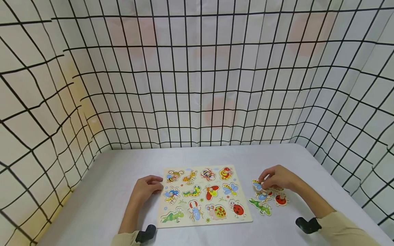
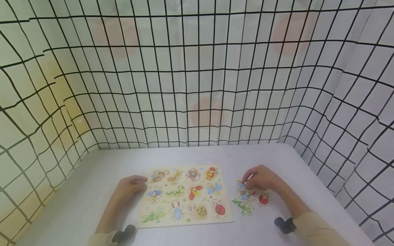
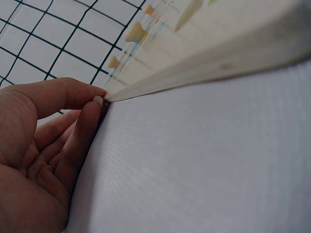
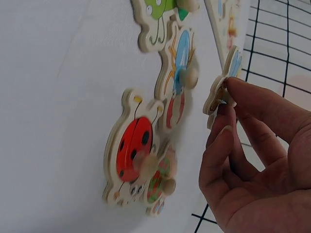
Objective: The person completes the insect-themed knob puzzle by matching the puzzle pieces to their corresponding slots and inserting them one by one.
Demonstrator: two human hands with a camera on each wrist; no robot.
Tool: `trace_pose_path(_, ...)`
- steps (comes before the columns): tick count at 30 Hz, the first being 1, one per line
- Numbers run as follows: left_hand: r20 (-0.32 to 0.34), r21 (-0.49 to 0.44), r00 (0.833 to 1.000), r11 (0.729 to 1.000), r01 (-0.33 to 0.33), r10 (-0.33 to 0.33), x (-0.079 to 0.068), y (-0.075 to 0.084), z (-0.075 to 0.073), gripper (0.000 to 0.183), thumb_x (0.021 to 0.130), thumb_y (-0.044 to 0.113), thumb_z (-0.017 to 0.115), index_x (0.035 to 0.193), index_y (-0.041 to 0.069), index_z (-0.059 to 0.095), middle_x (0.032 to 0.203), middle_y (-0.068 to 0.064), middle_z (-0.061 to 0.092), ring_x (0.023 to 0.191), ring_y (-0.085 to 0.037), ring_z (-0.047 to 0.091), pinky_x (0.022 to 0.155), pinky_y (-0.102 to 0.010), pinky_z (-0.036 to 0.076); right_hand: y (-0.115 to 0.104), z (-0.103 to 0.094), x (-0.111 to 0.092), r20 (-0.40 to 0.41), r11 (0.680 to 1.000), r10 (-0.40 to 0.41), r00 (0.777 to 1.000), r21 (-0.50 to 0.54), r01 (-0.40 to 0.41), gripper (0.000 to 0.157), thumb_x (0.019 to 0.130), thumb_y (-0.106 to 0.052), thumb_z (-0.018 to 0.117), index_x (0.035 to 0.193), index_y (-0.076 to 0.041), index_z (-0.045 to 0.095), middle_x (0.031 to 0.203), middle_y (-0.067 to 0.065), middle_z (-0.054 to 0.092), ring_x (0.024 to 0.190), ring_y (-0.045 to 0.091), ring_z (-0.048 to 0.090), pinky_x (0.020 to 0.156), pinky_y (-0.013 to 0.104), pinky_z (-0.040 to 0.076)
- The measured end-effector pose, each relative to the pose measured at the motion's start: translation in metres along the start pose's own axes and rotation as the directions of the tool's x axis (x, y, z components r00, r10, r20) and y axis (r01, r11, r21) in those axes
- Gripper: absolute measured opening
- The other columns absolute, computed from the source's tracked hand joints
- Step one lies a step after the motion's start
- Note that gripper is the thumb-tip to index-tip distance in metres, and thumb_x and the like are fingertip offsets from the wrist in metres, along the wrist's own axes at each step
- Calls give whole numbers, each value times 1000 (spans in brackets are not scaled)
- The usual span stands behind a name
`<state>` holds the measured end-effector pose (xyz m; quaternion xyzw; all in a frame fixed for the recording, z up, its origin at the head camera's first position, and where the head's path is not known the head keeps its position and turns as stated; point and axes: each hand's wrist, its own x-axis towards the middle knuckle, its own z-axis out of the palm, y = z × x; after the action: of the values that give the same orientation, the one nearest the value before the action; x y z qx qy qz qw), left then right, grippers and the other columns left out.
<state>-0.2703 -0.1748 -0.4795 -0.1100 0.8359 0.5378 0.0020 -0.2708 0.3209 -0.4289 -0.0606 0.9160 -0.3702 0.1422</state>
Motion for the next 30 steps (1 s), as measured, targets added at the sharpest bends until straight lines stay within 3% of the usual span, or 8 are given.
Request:
trace_pose_path(11,-6,-4,1000,1000,-11,11,2,-2,2,26,84,10,75,109,5,74,87,-7,71,74,-18,63,67,-23,53,-19,21,11,19,999,-43,999,11,43,17,79,-15,81,92,-8,74,82,3,70,72,20,60,64,35,52)
trace_pose_path(30,-18,19,1000,1000,4,-4,4,-4,3,24,84,11,75,108,6,74,85,-5,71,72,-18,62,69,-25,53,-48,43,20,68,997,-78,995,-2,78,15,79,-12,82,90,-7,74,76,2,70,68,17,57,62,32,48)
